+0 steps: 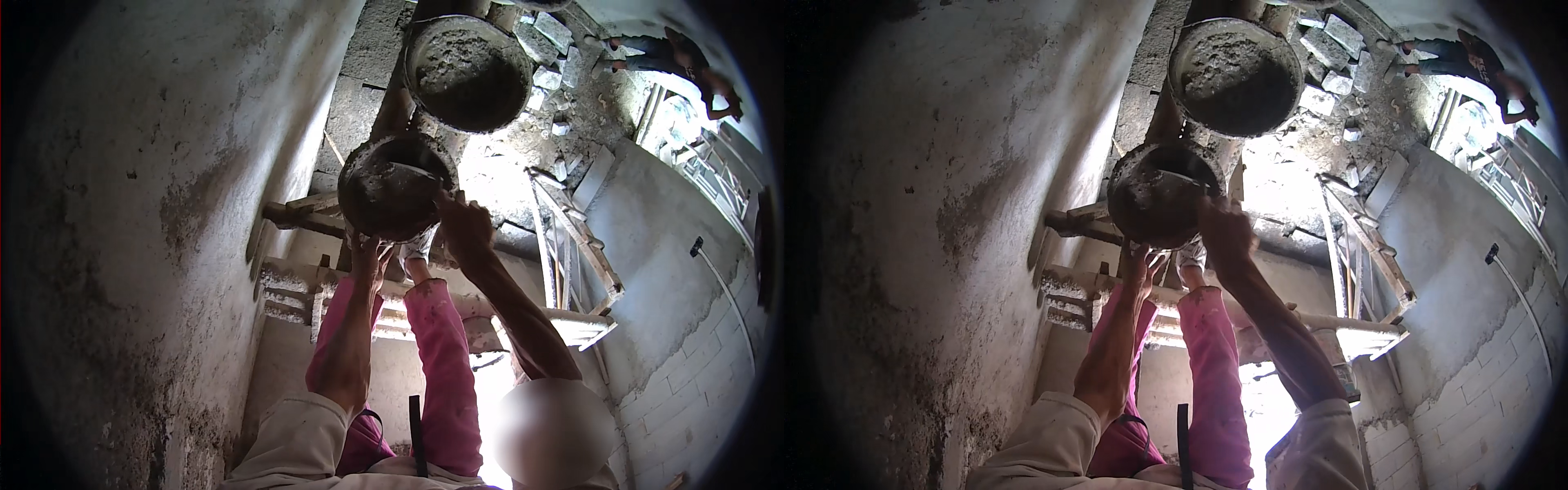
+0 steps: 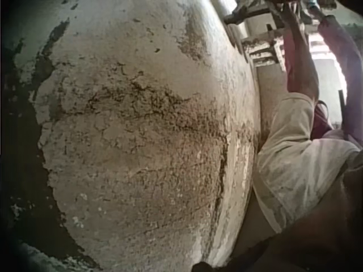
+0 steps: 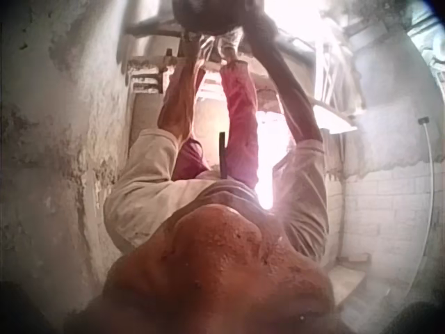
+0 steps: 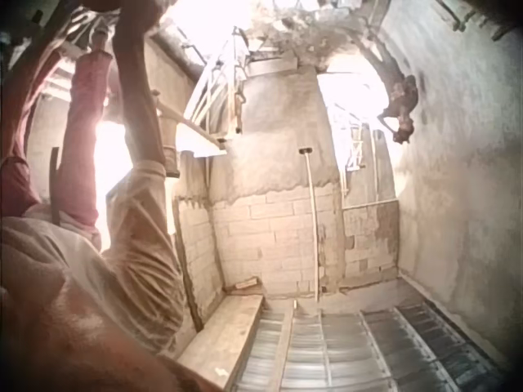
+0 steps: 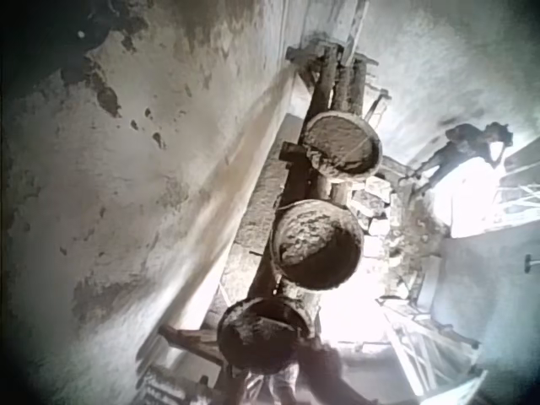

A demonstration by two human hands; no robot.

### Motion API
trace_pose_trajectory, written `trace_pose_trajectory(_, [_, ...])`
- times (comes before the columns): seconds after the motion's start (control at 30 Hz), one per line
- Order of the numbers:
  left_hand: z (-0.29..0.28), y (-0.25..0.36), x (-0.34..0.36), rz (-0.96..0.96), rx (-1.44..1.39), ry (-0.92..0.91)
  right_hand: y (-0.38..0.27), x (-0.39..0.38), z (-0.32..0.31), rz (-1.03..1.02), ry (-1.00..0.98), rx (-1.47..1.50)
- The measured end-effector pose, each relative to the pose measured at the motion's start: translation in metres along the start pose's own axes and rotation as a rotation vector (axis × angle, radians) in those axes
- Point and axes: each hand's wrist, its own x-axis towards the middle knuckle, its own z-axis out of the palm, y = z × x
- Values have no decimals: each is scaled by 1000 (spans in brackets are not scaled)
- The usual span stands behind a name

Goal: The person scoops mortar from buckets into a pan using a trowel and applies the mortar onto the wall with the trowel.

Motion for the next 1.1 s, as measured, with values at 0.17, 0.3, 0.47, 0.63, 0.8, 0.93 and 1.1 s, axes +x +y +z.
trace_pose_trajectory(0.17, [-2,20,-6,176,256,0,37,-41,-38,39,-35,10])
trace_pose_trajectory(0.3, [17,33,-20,273,253,65,50,-52,-48,153,-98,208])
trace_pose_trajectory(0.47, [26,54,-59,190,-18,-61,21,-67,-71,193,0,521])
trace_pose_trajectory(0.63, [92,88,-112,226,-153,-317,1,-119,-103,270,-47,753])
trace_pose_trajectory(0.8, [110,116,-194,131,153,-110,-6,-206,-180,362,-128,677])
trace_pose_trajectory(0.93, [107,144,-305,302,450,-131,-16,-265,-246,190,-60,494])
trace_pose_trajectory(1.1, [97,178,-457,354,711,-228,-53,-303,-307,185,-11,344])
